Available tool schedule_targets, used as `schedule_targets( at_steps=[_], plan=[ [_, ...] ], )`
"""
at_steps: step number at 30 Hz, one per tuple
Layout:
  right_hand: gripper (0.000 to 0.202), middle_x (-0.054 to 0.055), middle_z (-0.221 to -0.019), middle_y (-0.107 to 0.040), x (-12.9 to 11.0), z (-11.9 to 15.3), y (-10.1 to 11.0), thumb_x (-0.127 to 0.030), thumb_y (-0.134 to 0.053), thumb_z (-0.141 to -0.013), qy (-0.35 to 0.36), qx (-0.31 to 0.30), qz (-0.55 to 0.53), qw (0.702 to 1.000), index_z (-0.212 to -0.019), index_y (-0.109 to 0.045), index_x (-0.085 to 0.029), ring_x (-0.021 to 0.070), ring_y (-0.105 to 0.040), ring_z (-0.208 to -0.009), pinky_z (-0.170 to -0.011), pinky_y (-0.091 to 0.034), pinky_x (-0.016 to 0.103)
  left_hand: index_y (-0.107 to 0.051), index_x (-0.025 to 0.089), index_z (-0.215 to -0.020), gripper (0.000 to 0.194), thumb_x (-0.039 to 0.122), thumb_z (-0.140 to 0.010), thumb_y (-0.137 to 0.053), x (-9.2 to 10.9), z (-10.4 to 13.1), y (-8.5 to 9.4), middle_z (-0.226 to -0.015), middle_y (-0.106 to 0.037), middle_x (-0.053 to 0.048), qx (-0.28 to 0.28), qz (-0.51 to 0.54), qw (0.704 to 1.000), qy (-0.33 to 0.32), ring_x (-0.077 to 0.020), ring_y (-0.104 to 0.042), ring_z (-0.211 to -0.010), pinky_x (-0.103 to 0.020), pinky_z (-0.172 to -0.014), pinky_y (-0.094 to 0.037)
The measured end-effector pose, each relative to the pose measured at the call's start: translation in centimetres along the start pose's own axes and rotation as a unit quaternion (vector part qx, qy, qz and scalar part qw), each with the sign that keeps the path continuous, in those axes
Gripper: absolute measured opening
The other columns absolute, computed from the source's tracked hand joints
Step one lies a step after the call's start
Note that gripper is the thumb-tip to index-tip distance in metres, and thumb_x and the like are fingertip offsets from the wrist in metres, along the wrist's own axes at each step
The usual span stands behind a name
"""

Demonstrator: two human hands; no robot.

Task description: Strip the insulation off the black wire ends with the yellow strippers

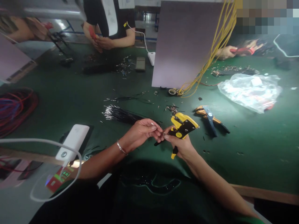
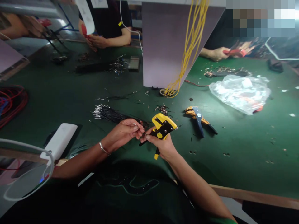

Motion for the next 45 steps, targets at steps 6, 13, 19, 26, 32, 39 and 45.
schedule_targets(
  at_steps=[6,13,19,26,32,39,45],
  plan=[
    [0.010,0.002,-0.067,-0.069,-0.8,0.6,0.7,-0.024,-0.073,-0.072,0.014,-0.018,-0.011,1.000,-0.076,-0.066,-0.019,0.0215,-0.066,-0.066,-0.073,-0.055,0.043,-0.068,0.011,-0.078,0.010,0.017,-0.073,-0.074,1.0,0.1,-0.2,-0.078,-0.072,-0.007,0.031,0.005,0.999,-0.036,-0.0134,-0.067,-0.064,-0.024,-0.059,-0.054],
    [0.007,0.002,-0.068,-0.070,-1.7,1.0,1.4,-0.020,-0.073,-0.072,0.004,-0.029,0.022,0.999,-0.076,-0.067,-0.017,0.0201,-0.066,-0.065,-0.073,-0.054,0.041,-0.068,0.012,-0.077,0.011,0.017,-0.071,-0.075,2.3,0.1,-1.2,-0.078,-0.072,-0.007,0.048,-0.027,0.997,-0.062,-0.0129,-0.066,-0.065,-0.023,-0.059,-0.052],
    [0.011,0.003,-0.066,-0.070,-1.2,1.9,2.1,-0.021,-0.074,-0.071,-0.074,-0.079,0.046,0.993,-0.078,-0.067,-0.016,0.0191,-0.065,-0.065,-0.066,-0.054,0.036,-0.069,0.011,-0.077,0.007,0.014,-0.072,-0.074,2.2,-0.2,-1.8,-0.079,-0.071,-0.006,0.059,0.034,0.997,-0.047,-0.0101,-0.064,-0.066,-0.019,-0.062,-0.052],
    [0.012,0.003,-0.065,-0.070,-0.3,2.0,1.7,-0.021,-0.074,-0.071,-0.086,-0.099,0.021,0.991,-0.078,-0.066,-0.016,0.0193,-0.066,-0.063,-0.068,-0.054,0.037,-0.069,0.009,-0.079,0.006,0.008,-0.073,-0.070,1.4,-0.8,-2.0,-0.080,-0.070,-0.007,0.093,0.118,0.989,-0.014,-0.0086,-0.065,-0.068,-0.017,-0.067,-0.053],
    [0.011,0.003,-0.066,-0.070,-0.2,1.5,1.8,-0.020,-0.074,-0.071,-0.097,-0.101,0.012,0.990,-0.079,-0.067,-0.016,0.0188,-0.066,-0.064,-0.068,-0.053,0.036,-0.069,0.008,-0.078,0.005,0.005,-0.074,-0.067,1.4,-1.1,-1.8,-0.079,-0.068,-0.006,0.113,0.134,0.984,-0.008,-0.0078,-0.063,-0.066,-0.016,-0.064,-0.052],
    [0.009,0.004,-0.067,-0.070,-0.2,1.4,1.6,-0.018,-0.072,-0.071,-0.111,-0.113,0.003,0.987,-0.079,-0.067,-0.015,0.0198,-0.065,-0.065,-0.070,-0.052,0.037,-0.070,0.007,-0.079,0.008,0.002,-0.074,-0.065,1.3,-1.3,-2.1,-0.074,-0.065,-0.004,0.139,0.144,0.980,0.008,-0.0060,-0.061,-0.062,-0.013,-0.059,-0.050],
    [0.011,0.004,-0.067,-0.070,-0.2,1.2,1.3,-0.020,-0.074,-0.071,-0.117,-0.127,-0.018,0.985,-0.079,-0.068,-0.015,0.0201,-0.066,-0.065,-0.072,-0.053,0.039,-0.070,0.006,-0.078,0.009,0.001,-0.072,-0.067,1.0,-1.3,-1.7,-0.075,-0.066,-0.005,0.160,0.128,0.979,0.018,-0.0061,-0.061,-0.063,-0.014,-0.060,-0.049]
  ],
)
Point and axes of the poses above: each hand's wrist, its own z-axis away from the middle knuckle, its own y-axis out of the back of the hand, x = y × z, the point moved 3 cm from there along -z, towards the middle knuckle
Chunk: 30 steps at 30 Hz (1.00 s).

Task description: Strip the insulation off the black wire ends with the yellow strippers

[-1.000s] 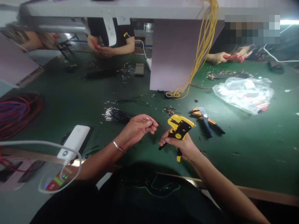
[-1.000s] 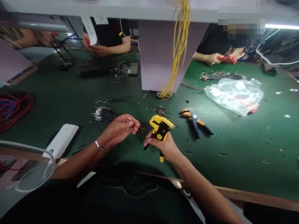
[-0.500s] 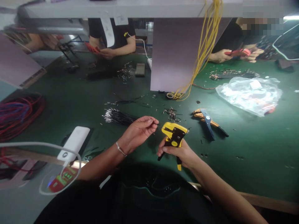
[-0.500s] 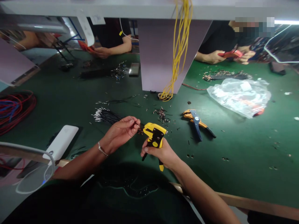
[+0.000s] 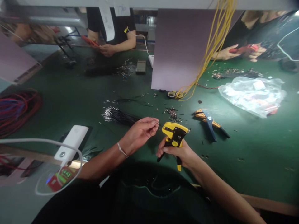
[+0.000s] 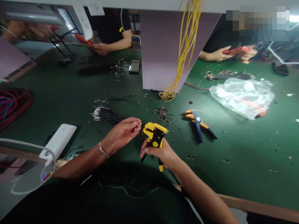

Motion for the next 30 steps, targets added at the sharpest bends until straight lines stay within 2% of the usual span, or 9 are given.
schedule_targets(
  at_steps=[10,14,24,30],
  plan=[
    [0.013,0.003,-0.067,-0.070,0.05,-0.16,-0.02,-0.022,-0.074,-0.072,-0.009,-0.022,-0.010,1.000,-0.080,-0.068,-0.015,0.0205,-0.066,-0.066,-0.075,-0.053,0.040,-0.071,0.008,-0.077,0.006,0.006,-0.072,-0.070,0.02,0.00,0.35,-0.074,-0.067,-0.005,-0.007,-0.038,0.999,-0.009,-0.0062,-0.060,-0.063,-0.016,-0.058,-0.045],
    [0.013,0.003,-0.068,-0.070,-0.08,-0.14,-0.02,-0.023,-0.074,-0.072,-0.012,-0.021,-0.009,1.000,-0.081,-0.068,-0.016,0.0206,-0.065,-0.067,-0.075,-0.053,0.040,-0.070,0.008,-0.076,0.007,0.004,-0.072,-0.069,0.03,-0.14,0.57,-0.074,-0.067,-0.005,0.014,-0.007,1.000,0.004,-0.0069,-0.061,-0.065,-0.016,-0.061,-0.048],
    [0.012,0.004,-0.068,-0.069,0.41,-0.28,0.11,-0.021,-0.074,-0.072,-0.009,-0.027,-0.028,0.999,-0.080,-0.069,-0.015,0.0209,-0.066,-0.067,-0.075,-0.053,0.041,-0.069,0.007,-0.077,0.010,-0.001,-0.074,-0.064,-0.64,-0.28,0.30,-0.074,-0.067,-0.006,0.014,0.027,0.999,0.031,-0.0076,-0.063,-0.066,-0.015,-0.062,-0.050],
    [0.013,0.004,-0.069,-0.069,0.26,-0.26,0.16,-0.023,-0.074,-0.072,-0.014,-0.025,-0.025,0.999,-0.081,-0.069,-0.015,0.0212,-0.066,-0.069,-0.077,-0.053,0.042,-0.069,0.007,-0.077,0.010,-0.001,-0.074,-0.064,-0.66,-0.45,0.53,-0.074,-0.068,-0.006,0.011,0.030,0.999,0.011,-0.0062,-0.061,-0.063,-0.013,-0.059,-0.049]
  ],
)
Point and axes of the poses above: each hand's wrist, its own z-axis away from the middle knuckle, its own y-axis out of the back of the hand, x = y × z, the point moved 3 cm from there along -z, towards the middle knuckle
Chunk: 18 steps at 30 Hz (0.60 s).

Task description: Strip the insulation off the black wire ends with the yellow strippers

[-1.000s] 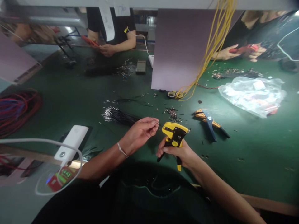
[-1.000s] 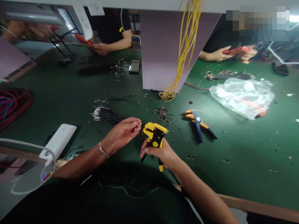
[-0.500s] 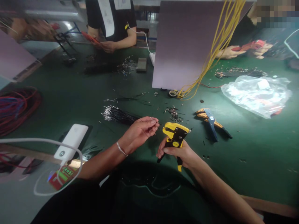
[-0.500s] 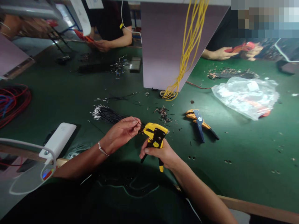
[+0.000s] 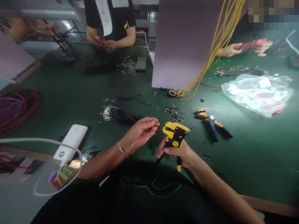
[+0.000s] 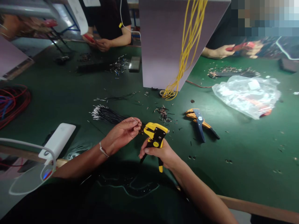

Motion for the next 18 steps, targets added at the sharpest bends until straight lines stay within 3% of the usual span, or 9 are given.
schedule_targets(
  at_steps=[9,18],
  plan=[
    [0.012,0.004,-0.070,-0.070,0.47,-0.17,0.27,-0.021,-0.074,-0.071,-0.002,-0.006,-0.014,1.000,-0.081,-0.069,-0.016,0.0214,-0.066,-0.068,-0.076,-0.054,0.042,-0.069,0.009,-0.078,0.009,0.002,-0.071,-0.069,-1.00,-0.05,0.38,-0.079,-0.070,-0.007,-0.007,-0.032,0.999,0.003,-0.0077,-0.063,-0.069,-0.015,-0.064,-0.050],
    [0.011,0.004,-0.068,-0.070,0.33,-0.03,0.15,-0.022,-0.074,-0.073,-0.008,0.004,0.009,1.000,-0.079,-0.068,-0.016,0.0204,-0.065,-0.066,-0.074,-0.053,0.040,-0.071,0.008,-0.077,0.006,0.007,-0.071,-0.071,-0.59,0.20,0.08,-0.075,-0.067,-0.006,-0.020,-0.080,0.997,-0.007,-0.0072,-0.059,-0.063,-0.017,-0.057,-0.044]
  ],
)
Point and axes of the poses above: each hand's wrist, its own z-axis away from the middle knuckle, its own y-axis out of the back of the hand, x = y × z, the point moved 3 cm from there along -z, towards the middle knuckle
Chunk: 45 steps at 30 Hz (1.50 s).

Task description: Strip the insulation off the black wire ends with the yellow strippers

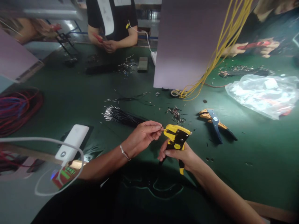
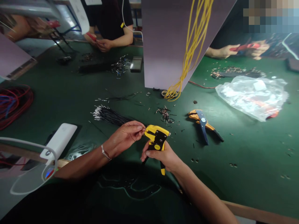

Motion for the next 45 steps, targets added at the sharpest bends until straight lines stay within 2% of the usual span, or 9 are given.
schedule_targets(
  at_steps=[8,20,31,35,45],
  plan=[
    [0.013,0.003,-0.067,-0.069,0.08,0.08,-0.02,-0.025,-0.074,-0.074,-0.007,0.006,0.011,1.000,-0.078,-0.067,-0.016,0.0199,-0.065,-0.065,-0.071,-0.053,0.038,-0.070,0.008,-0.076,0.005,0.009,-0.071,-0.070,-0.11,-0.13,0.21,-0.071,-0.064,-0.005,-0.013,0.017,0.999,0.043,-0.0074,-0.058,-0.063,-0.018,-0.059,-0.043],
    [0.013,0.003,-0.065,-0.067,0.24,0.11,0.03,-0.027,-0.072,-0.078,0.001,0.001,0.021,1.000,-0.076,-0.064,-0.016,0.0200,-0.064,-0.064,-0.070,-0.053,0.039,-0.069,0.008,-0.077,0.006,0.010,-0.072,-0.071,-0.28,-0.15,0.28,-0.070,-0.065,-0.004,-0.013,0.004,0.999,0.035,-0.0071,-0.058,-0.058,-0.018,-0.055,-0.042],
    [0.020,0.002,-0.059,-0.066,0.47,0.31,0.29,-0.031,-0.074,-0.076,-0.007,0.044,0.061,0.997,-0.070,-0.062,-0.016,0.0188,-0.064,-0.057,-0.063,-0.053,0.035,-0.068,0.008,-0.077,0.009,0.014,-0.072,-0.072,-0.19,0.16,0.19,-0.068,-0.065,-0.005,-0.021,-0.027,0.999,0.019,-0.0091,-0.059,-0.059,-0.020,-0.055,-0.043],
    [0.020,0.001,-0.056,-0.066,0.67,0.35,0.52,-0.031,-0.076,-0.074,-0.009,0.069,0.061,0.996,-0.073,-0.062,-0.017,0.0181,-0.063,-0.053,-0.059,-0.053,0.033,-0.067,0.007,-0.078,0.010,0.013,-0.072,-0.072,-0.18,0.19,0.17,-0.069,-0.065,-0.005,-0.021,-0.032,0.999,0.022,-0.0093,-0.059,-0.059,-0.020,-0.055,-0.043],
    [0.023,0.002,-0.053,-0.066,0.37,0.38,0.54,-0.034,-0.075,-0.074,-0.016,0.091,0.121,0.988,-0.065,-0.061,-0.017,0.0176,-0.062,-0.051,-0.059,-0.052,0.033,-0.067,0.008,-0.078,0.009,0.013,-0.072,-0.071,-0.03,0.41,0.07,-0.068,-0.065,-0.005,-0.023,-0.043,0.999,0.012,-0.0099,-0.060,-0.060,-0.021,-0.056,-0.044]
  ],
)
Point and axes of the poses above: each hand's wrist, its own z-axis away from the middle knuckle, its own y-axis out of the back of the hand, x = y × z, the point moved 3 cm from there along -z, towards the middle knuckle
